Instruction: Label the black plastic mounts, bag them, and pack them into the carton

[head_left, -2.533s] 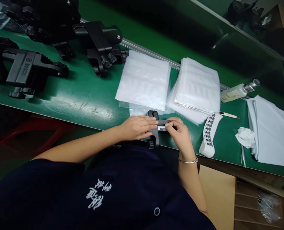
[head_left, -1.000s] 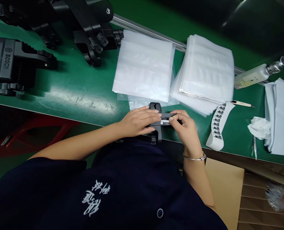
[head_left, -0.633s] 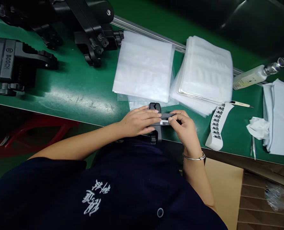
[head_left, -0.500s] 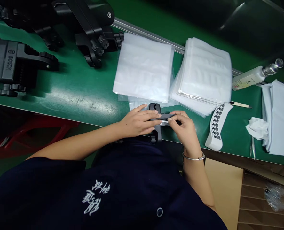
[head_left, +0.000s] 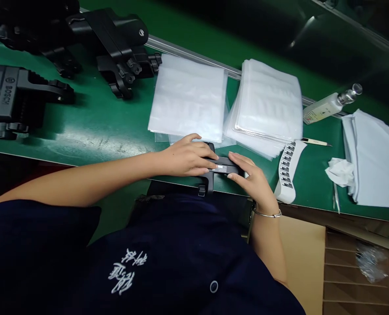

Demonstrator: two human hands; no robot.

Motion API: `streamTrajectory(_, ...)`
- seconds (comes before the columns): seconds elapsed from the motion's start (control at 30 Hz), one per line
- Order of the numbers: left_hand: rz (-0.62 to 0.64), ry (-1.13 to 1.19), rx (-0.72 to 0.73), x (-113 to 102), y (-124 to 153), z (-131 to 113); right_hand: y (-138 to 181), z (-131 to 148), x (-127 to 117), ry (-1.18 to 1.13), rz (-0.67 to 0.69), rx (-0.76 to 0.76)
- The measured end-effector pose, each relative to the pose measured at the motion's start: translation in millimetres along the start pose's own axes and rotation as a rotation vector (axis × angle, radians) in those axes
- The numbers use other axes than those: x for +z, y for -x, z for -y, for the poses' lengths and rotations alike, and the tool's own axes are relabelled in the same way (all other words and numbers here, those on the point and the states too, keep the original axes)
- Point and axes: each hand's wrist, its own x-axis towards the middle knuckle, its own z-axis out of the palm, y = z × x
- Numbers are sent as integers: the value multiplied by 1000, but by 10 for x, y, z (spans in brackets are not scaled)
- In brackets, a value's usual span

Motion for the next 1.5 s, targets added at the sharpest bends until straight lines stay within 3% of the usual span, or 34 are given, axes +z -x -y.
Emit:
streamTrajectory(0.23, -67, -138, 129, 62, -160, -161, 12, 2, -9, 73, -19, -12)
streamTrajectory(0.5, -20, -328, 83, -88, 195, -242, 10, -65, 44, 175, -46, -83)
streamTrajectory(0.57, -29, -318, 0, -158, 219, -153, 38, -92, 77, 184, -92, -170)
streamTrajectory(0.67, -108, -311, -325, -234, 222, 101, 127, -109, 153, 270, -248, -324)
streamTrajectory(0.77, -36, -296, -550, -178, 221, 353, 236, -92, 218, 441, -442, -464)
streamTrajectory(0.87, 83, -291, -573, -16, 246, 473, 341, -65, 211, 554, -610, -491)
streamTrajectory(1.03, 84, -350, -570, 40, 296, 490, 511, -52, 85, 611, -776, -399)
streamTrajectory(1.2, 85, -343, -627, -192, 142, 538, 622, -33, 5, 569, -842, -354)
streamTrajectory(1.4, 222, 111, -883, -538, -34, 764, 704, -51, -17, 443, -893, -363)
streamTrajectory(1.5, 78, 2, -904, -722, -112, 727, 747, -90, -28, 330, -898, -332)
